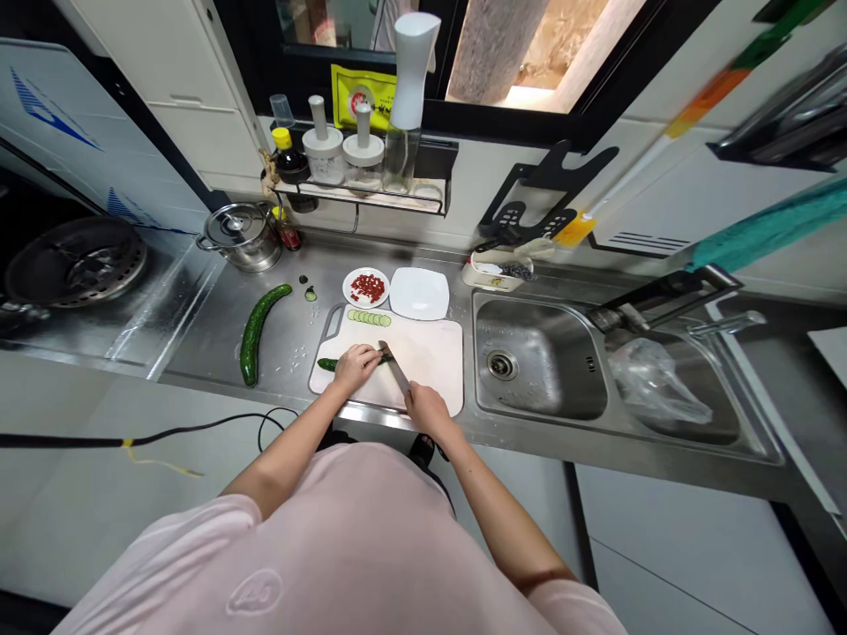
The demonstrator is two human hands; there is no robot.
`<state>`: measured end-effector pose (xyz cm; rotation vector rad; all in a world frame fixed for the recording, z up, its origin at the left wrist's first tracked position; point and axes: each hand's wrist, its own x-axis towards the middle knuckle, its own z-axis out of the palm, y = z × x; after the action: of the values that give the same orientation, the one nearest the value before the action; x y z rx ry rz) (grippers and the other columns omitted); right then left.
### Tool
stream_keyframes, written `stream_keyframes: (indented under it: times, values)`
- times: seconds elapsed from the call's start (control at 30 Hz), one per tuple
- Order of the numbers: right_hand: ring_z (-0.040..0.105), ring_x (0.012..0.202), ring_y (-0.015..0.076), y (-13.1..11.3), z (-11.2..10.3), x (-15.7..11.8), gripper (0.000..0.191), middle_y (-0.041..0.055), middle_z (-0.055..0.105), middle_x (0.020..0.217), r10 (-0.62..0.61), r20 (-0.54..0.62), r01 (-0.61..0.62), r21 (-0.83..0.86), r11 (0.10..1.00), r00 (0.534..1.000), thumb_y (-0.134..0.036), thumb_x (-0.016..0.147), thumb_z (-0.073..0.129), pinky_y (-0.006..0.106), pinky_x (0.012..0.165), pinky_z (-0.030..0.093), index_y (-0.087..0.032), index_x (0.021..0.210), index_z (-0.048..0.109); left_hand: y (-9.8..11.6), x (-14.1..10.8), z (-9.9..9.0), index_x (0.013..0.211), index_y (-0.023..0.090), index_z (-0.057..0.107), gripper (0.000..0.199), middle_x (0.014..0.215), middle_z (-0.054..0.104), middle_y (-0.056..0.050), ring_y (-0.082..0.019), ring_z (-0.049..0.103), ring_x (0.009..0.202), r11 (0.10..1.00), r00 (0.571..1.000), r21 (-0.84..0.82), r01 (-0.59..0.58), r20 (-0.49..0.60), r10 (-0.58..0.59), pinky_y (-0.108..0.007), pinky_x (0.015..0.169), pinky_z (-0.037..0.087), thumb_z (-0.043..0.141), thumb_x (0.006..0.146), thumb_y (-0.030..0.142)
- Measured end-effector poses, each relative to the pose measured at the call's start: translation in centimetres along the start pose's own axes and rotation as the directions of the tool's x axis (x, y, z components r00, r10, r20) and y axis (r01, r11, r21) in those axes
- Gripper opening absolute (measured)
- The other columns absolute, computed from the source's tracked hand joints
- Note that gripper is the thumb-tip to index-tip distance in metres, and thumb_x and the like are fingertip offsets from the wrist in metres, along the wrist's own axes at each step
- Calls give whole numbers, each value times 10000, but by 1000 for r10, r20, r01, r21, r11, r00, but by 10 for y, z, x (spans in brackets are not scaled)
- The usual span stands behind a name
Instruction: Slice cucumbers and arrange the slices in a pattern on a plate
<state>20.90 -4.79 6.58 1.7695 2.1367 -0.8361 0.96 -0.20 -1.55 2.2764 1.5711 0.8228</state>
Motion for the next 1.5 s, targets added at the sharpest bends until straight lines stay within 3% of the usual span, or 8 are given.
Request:
stream_keyframes:
  times: [1.07, 1.5]
  values:
    - [620, 928, 205, -28, -5, 39, 276, 134, 653, 993, 14, -77, -13, 6, 1000, 997, -210, 942, 320, 275, 750, 418, -137, 1086, 544, 0, 0, 1, 971, 250, 689, 211, 911, 643, -39, -147, 562, 872, 1000, 1000, -6, 1, -5, -1, -293, 790, 455, 502, 888, 304]
    - [630, 893, 224, -15, 5, 15, 266, 133, 662, 957, 10, -50, -11, -20, 1000, 999, -200, 921, 336, 281, 714, 413, -144, 1061, 554, -2, 0, 2, 972, 257, 688, 214, 934, 644, -36, -151, 560, 894, 1000, 1000, -8, 12, -5, -12, -290, 800, 450, 499, 890, 314]
